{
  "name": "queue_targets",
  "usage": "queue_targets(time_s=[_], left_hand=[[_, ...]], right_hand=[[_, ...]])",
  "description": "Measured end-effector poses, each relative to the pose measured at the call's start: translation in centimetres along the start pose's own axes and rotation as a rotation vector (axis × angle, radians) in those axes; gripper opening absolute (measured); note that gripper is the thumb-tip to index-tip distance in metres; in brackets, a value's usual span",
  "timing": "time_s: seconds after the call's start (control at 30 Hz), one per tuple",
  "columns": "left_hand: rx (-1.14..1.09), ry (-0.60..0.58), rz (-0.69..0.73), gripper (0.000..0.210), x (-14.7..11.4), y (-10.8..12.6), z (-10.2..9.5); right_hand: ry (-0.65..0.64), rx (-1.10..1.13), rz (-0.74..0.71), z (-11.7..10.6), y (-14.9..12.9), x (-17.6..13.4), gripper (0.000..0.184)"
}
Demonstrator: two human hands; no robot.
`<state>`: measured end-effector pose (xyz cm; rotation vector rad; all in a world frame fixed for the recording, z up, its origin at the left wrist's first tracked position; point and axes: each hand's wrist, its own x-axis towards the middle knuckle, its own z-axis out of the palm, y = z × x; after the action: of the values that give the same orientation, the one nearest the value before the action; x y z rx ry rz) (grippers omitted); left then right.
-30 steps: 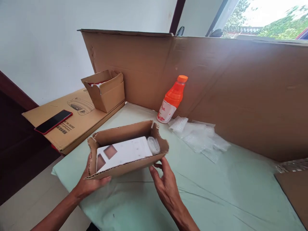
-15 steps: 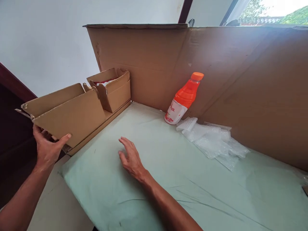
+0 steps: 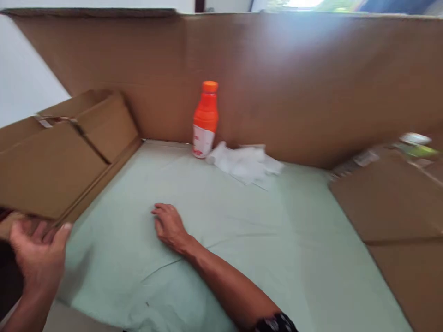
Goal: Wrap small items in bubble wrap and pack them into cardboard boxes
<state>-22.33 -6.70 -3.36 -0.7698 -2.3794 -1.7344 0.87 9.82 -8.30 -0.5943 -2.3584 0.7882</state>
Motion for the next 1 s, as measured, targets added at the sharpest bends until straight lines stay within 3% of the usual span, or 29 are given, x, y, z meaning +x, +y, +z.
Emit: queue_targets(time_s=[0.07,0.13,0.2,0.3,0.4,0.47,0.53,0.63,0.7,0.77,0.87,0.93,1.0], left_hand=[[0.03,-0.204,-0.027,0.104,-3.8,1.0,1.5],[0.096,-0.49,-0.002,0.098,-6.2,2.7,3.7],[0.15,-0.716,0.139,0.083,-7.4,4.8,6.9],[0.126,-0.839,0.454,0.07,-8.6,7.7,12.7],[0.12,-0.939,0.697,0.068,-11.2,8.8,17.5],[0.154,-0.999,0.838,0.062,-13.6,8.5,19.2],[0.184,-0.99,0.957,0.056,-15.6,7.9,19.7],[0.199,-0.926,1.046,0.052,-17.1,7.5,19.0],[0.196,-0.947,1.086,0.05,-17.5,7.8,18.2],[0.18,-1.016,1.132,0.049,-18.0,8.4,17.3],[0.12,-1.149,1.203,0.051,-19.4,9.4,15.7],[0.069,-1.236,1.231,0.054,-20.5,9.7,14.6],[0.012,-1.322,1.216,0.053,-21.3,9.7,13.6]], right_hand=[[-0.046,-0.068,-0.005,0.0,-0.7,-0.2,0.027],[-0.14,-0.216,-0.077,-0.1,-1.5,-1.1,0.022],[-0.207,-0.375,-0.18,-0.6,-2.3,-3.1,0.024],[-0.223,-0.483,-0.296,-2.6,-3.3,-8.1,0.029],[-0.17,-0.529,-0.317,-7.9,-3.1,-13.9,0.023],[0.006,-0.668,-0.22,-13.8,-2.5,-17.7,0.014],[0.274,-0.89,0.026,-21.2,-2.3,-21.3,0.017],[0.493,-1.056,0.293,-32.9,-2.2,-26.9,0.032],[0.567,-1.302,0.592,-39.4,-1.8,-30.7,0.047],[0.606,-1.396,0.662,-44.0,-1.0,-33.9,0.06],[0.565,-1.351,0.534,-46.7,-0.7,-36.6,0.063],[0.487,-1.302,0.455,-46.0,-2.1,-36.5,0.059],[0.497,-1.206,0.476,-43.7,-4.5,-35.1,0.053]])
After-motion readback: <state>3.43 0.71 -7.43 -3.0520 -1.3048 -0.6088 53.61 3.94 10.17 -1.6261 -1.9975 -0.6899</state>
